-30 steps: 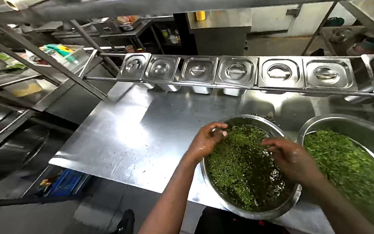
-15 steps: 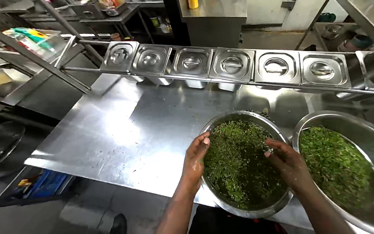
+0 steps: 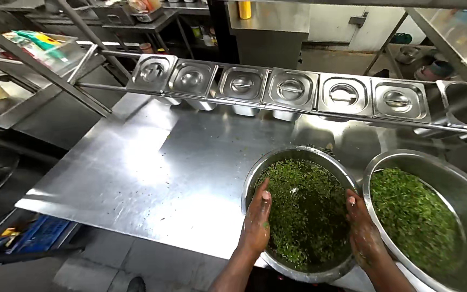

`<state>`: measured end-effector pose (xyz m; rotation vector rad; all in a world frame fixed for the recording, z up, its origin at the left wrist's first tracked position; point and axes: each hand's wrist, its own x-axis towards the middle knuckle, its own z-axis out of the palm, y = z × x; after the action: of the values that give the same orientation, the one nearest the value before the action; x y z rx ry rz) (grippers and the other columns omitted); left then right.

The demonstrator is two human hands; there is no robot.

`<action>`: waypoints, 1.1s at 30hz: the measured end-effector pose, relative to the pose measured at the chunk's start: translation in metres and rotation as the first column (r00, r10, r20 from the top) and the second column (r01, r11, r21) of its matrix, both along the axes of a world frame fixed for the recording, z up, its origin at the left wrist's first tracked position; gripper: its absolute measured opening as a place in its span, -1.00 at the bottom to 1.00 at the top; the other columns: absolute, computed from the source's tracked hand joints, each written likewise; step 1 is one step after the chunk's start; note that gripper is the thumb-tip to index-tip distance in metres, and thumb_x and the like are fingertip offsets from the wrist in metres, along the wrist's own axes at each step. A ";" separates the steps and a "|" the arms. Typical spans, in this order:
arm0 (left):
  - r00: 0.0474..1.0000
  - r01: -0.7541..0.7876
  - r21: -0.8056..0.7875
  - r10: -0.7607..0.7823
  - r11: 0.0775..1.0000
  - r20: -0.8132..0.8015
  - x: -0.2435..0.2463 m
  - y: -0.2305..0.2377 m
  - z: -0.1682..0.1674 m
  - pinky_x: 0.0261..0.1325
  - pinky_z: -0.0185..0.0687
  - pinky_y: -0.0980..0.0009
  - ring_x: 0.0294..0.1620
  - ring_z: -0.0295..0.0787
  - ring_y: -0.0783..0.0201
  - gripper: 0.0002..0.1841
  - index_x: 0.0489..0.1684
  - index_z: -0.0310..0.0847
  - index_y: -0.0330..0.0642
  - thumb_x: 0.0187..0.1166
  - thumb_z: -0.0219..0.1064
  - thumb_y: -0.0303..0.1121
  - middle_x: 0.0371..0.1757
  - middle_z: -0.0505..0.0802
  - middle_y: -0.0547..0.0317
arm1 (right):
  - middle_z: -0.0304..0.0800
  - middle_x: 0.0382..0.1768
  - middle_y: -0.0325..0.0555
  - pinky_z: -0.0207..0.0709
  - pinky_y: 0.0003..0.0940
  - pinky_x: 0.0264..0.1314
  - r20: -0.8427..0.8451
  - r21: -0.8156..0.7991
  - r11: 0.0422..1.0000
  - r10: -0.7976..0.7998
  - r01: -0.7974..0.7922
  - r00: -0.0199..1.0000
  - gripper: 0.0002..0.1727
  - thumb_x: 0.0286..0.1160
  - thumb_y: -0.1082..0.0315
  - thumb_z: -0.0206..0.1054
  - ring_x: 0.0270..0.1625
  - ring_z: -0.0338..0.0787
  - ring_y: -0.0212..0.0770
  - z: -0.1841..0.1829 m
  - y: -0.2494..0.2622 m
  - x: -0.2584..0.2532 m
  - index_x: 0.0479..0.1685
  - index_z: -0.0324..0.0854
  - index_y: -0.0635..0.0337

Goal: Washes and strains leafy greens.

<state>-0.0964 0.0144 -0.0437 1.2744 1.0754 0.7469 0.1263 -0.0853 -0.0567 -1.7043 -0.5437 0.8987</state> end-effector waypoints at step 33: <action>0.739 0.576 -0.072 -0.557 0.814 -0.379 0.050 0.129 -0.012 0.85 0.02 -0.06 0.85 0.16 0.13 -0.11 0.86 0.16 -0.05 0.76 -0.64 0.31 0.84 0.33 0.04 | 0.80 0.07 0.15 0.52 0.30 0.28 0.322 -0.565 0.548 0.835 -0.617 0.446 -0.43 0.86 -0.12 -0.05 0.18 0.76 0.14 -0.002 0.192 0.015 0.20 0.72 0.13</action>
<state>-0.0465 0.1435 -0.0555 1.7294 0.8898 0.0467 0.1408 0.1071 -0.0589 -2.1092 -1.7645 1.1431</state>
